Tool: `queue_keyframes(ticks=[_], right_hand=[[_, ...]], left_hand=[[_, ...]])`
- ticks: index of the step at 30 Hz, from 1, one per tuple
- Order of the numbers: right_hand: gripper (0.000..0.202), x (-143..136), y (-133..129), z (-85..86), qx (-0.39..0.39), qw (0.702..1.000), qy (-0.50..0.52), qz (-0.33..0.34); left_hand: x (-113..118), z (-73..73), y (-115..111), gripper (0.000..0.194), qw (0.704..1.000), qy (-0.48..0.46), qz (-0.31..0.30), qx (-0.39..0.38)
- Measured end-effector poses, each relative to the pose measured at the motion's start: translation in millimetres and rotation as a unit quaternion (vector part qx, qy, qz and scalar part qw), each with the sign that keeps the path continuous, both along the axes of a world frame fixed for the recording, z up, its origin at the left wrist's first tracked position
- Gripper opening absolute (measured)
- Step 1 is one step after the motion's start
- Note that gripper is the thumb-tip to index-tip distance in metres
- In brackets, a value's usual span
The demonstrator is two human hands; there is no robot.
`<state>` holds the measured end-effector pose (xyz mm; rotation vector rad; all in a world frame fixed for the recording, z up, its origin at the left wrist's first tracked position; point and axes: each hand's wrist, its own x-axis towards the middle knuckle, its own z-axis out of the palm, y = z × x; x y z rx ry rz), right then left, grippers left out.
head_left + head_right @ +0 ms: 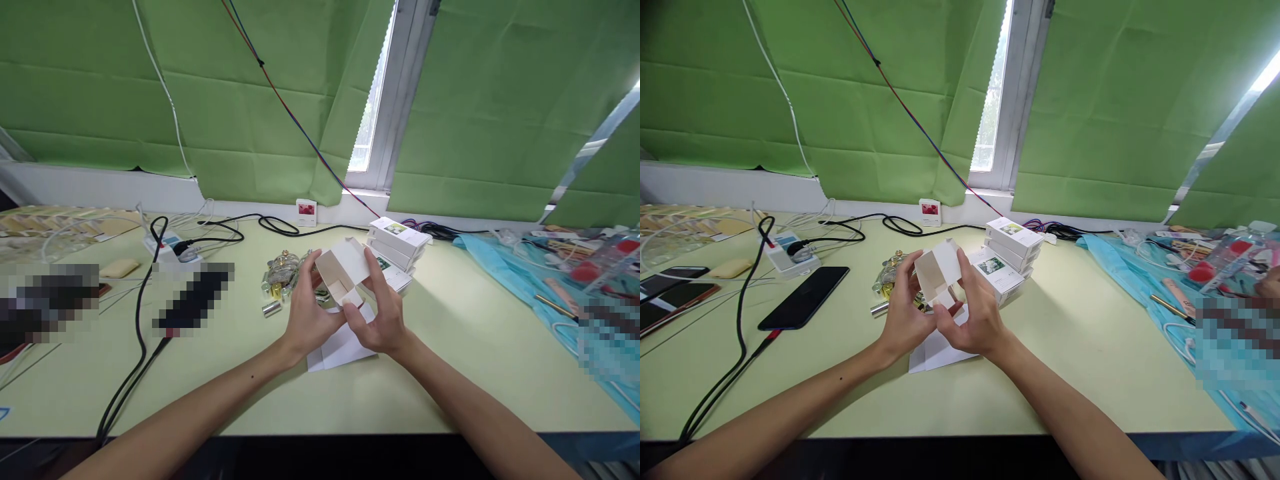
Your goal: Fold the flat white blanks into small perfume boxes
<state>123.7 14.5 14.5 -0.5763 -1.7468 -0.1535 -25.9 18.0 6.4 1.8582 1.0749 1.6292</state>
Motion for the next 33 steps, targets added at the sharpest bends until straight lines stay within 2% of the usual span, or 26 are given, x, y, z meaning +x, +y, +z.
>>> queue_keyframes(ticks=[11, 18, 24, 30, 33], right_hand=[[0.074, 0, 0, 0.4, -0.034, 0.999, -0.002, -0.015], [0.057, 4, -2, 4.1, 0.012, 0.998, 0.016, -0.055], [0.048, 12, 4, 5.1, 0.032, 0.996, 0.015, -0.079], [0.047, 19, 10, 7.2, 0.076, 0.991, 0.014, -0.105], [0.047, 22, 12, 8.5, 0.078, 0.990, 0.020, -0.119]], left_hand=[[0, 1.2, 2, 0.104, 1.000, -0.008, 0.000, -0.010], [-1, 3.0, -1, 0.108, 0.999, -0.012, -0.046, -0.005], [-1, -1.5, 2, 0.117, 0.997, 0.001, -0.082, -0.013], [1, -4.7, 4, 0.120, 0.997, 0.020, -0.080, 0.000], [3, -6.7, 2, 0.110, 0.997, 0.037, -0.062, 0.021]])
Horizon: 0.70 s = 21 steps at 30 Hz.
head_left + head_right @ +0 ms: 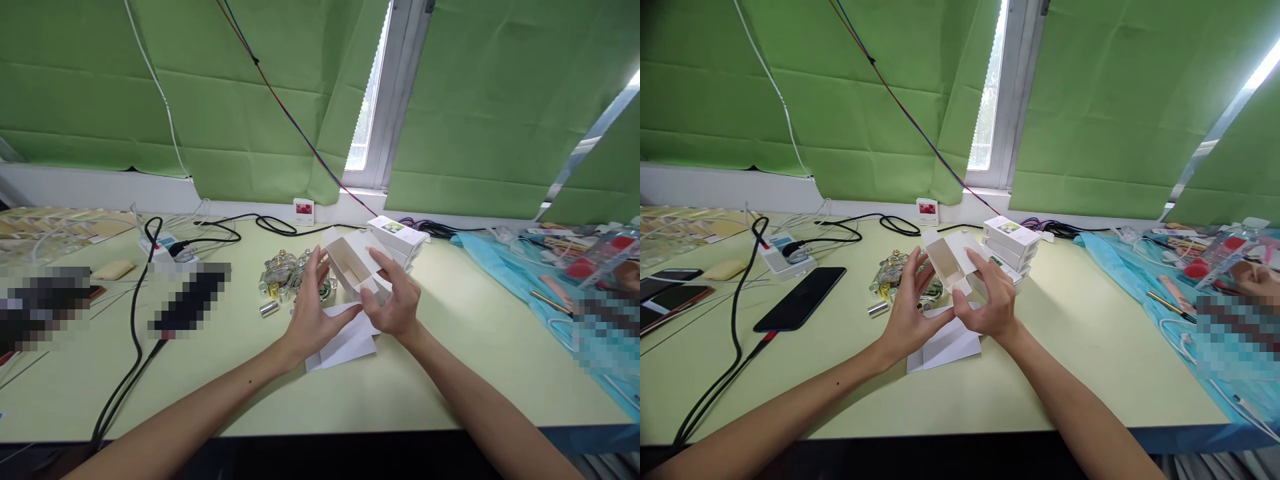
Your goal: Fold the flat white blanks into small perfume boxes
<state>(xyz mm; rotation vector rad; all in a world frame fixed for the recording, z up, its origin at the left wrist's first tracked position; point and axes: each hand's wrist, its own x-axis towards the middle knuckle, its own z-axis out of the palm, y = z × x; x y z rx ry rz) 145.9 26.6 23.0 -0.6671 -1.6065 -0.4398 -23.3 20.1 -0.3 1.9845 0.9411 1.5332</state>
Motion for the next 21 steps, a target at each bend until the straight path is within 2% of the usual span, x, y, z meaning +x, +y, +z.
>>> queue_keyframes(ticks=[3, 6, 9, 11, 15, 18, 21], right_hand=[[0.048, 1.7, 2.0, 0.8, 0.007, 1.000, 0.004, -0.012], [0.049, 1.8, 3.4, 1.1, 0.033, 0.999, 0.008, -0.020], [0.052, 0.7, 3.6, 1.6, 0.049, 0.999, 0.011, -0.016], [0.053, -0.1, 3.0, 2.2, 0.054, 0.998, 0.012, -0.011], [0.055, -1.3, 1.5, 2.7, 0.045, 0.999, 0.011, -0.016], [0.056, -2.0, 1.2, 1.9, 0.042, 0.999, 0.016, -0.016], [0.056, -2.4, 1.5, 0.8, 0.047, 0.999, 0.017, -0.015]], left_hand=[[1.0, -1.7, -1.4, 0.082, 0.999, 0.011, 0.027, 0.032], [-0.6, -1.0, -2.1, 0.046, 0.995, 0.066, 0.046, 0.063], [-3.8, 0.5, -2.5, 0.024, 0.986, 0.161, 0.015, 0.043], [-5.4, 0.3, -3.1, 0.027, 0.972, 0.231, -0.030, 0.009], [-6.3, -2.4, -6.1, 0.055, 0.929, 0.353, -0.096, -0.052], [-7.0, -4.4, -8.4, 0.074, 0.909, 0.393, -0.120, -0.061], [-8.5, -6.5, -8.8, 0.081, 0.906, 0.399, -0.129, -0.059]])
